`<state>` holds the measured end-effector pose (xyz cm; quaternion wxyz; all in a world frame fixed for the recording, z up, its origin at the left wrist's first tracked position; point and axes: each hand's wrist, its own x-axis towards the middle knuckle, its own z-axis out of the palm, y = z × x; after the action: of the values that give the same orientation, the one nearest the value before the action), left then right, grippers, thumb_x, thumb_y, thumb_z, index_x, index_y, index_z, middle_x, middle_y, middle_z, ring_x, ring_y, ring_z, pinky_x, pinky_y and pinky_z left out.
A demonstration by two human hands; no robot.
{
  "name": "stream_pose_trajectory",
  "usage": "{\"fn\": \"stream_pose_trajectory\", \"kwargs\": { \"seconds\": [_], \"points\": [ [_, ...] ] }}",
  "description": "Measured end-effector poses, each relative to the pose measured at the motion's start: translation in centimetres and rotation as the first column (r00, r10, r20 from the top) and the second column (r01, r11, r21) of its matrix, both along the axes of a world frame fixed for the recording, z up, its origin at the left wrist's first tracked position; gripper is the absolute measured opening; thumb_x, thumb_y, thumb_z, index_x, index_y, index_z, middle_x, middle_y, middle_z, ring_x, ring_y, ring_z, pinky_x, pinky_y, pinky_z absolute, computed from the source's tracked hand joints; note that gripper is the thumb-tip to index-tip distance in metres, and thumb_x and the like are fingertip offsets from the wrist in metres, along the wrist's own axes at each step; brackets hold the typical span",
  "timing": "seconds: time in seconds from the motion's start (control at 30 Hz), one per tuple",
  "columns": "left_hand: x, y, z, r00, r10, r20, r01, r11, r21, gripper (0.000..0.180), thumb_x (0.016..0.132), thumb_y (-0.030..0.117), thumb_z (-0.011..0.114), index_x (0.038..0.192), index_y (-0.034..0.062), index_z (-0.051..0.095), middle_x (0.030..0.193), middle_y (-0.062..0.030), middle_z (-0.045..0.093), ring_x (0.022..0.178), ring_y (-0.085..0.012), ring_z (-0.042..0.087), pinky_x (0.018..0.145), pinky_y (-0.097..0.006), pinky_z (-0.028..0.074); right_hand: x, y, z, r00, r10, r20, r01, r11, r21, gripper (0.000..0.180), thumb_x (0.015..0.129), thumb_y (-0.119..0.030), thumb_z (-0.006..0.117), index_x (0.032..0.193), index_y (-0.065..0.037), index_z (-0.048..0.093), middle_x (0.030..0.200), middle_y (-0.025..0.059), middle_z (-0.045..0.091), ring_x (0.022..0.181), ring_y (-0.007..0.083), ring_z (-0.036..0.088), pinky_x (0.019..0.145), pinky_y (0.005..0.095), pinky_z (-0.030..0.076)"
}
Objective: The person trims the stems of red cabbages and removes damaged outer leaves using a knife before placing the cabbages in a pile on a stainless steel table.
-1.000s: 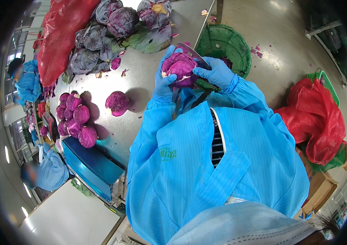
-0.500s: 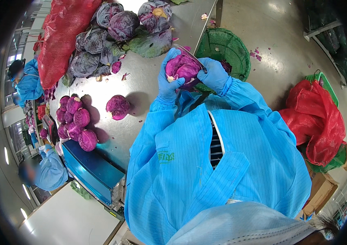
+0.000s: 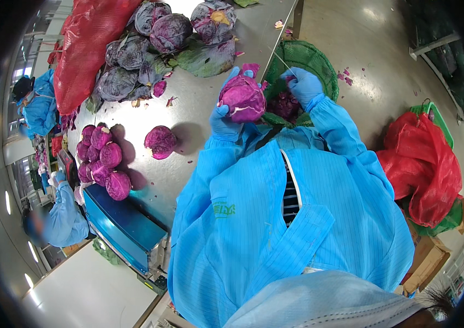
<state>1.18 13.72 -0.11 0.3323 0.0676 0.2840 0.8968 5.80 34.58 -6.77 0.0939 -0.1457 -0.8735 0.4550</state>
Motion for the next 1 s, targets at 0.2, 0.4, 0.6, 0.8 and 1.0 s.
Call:
{"fn": "stream_pose_trajectory", "kwargs": {
  "seconds": [0.2,0.4,0.6,0.8,1.0],
  "points": [
    [-0.5,-0.9,-0.6,0.995,0.003,-0.102,-0.016,0.992,-0.125,0.096,0.051,0.020,0.076,0.134,0.0018,0.031,0.131,-0.0149,0.041,0.120,-0.0284,0.042,0.101,-0.040,0.034,0.8,-3.0,4.9,0.980,0.139,-0.144,-0.180,0.928,-0.326,0.028,0.083,-0.025,0.058,0.101,-0.005,0.062,0.087,0.0166,0.062,0.078,0.0260,0.061,0.070,0.0342,0.047],
    [-0.6,-0.8,0.2,0.962,-0.059,-0.267,-0.001,0.975,-0.220,0.096,0.049,0.020,0.077,0.132,0.0003,0.034,0.130,-0.0154,0.042,0.119,-0.0267,0.043,0.102,-0.038,0.034,0.2,-3.2,7.9,0.927,0.354,0.125,-0.287,0.883,-0.371,0.028,0.081,-0.024,0.063,0.093,0.001,0.061,0.082,0.0108,0.063,0.075,0.0183,0.057,0.069,0.0326,0.045],
    [-0.8,-1.6,-1.0,0.949,-0.081,-0.305,-0.024,0.945,-0.327,0.099,0.048,0.022,0.078,0.133,-0.0007,0.032,0.131,-0.0165,0.041,0.120,-0.0272,0.042,0.103,-0.039,0.032,-0.4,-3.5,6.6,0.955,0.267,0.129,-0.274,0.961,0.036,0.019,0.075,-0.017,0.054,0.084,-0.001,0.062,0.073,0.0222,0.059,0.066,0.0343,0.059,0.062,0.0374,0.047],
    [-0.3,-1.3,-0.5,1.000,0.001,-0.029,0.000,0.999,0.040,0.089,0.058,0.021,0.071,0.134,-0.0009,0.029,0.133,-0.0187,0.037,0.122,-0.0307,0.039,0.103,-0.042,0.031,-0.4,-1.4,2.5,0.994,0.073,0.083,-0.041,0.943,-0.330,0.021,0.077,-0.019,0.053,0.086,-0.002,0.063,0.072,0.0203,0.060,0.067,0.0318,0.060,0.063,0.0375,0.047],
    [-1.3,-1.6,-0.6,0.977,0.189,0.100,-0.173,0.973,-0.150,0.067,0.074,0.019,0.056,0.133,-0.0001,0.031,0.132,-0.0167,0.039,0.121,-0.0317,0.039,0.102,-0.045,0.031,1.6,-0.2,1.2,0.997,-0.008,0.072,-0.011,0.966,0.259,0.032,0.081,-0.026,0.057,0.109,-0.011,0.056,0.099,0.0172,0.059,0.087,0.0349,0.058,0.071,0.0401,0.048]
  ]
}}
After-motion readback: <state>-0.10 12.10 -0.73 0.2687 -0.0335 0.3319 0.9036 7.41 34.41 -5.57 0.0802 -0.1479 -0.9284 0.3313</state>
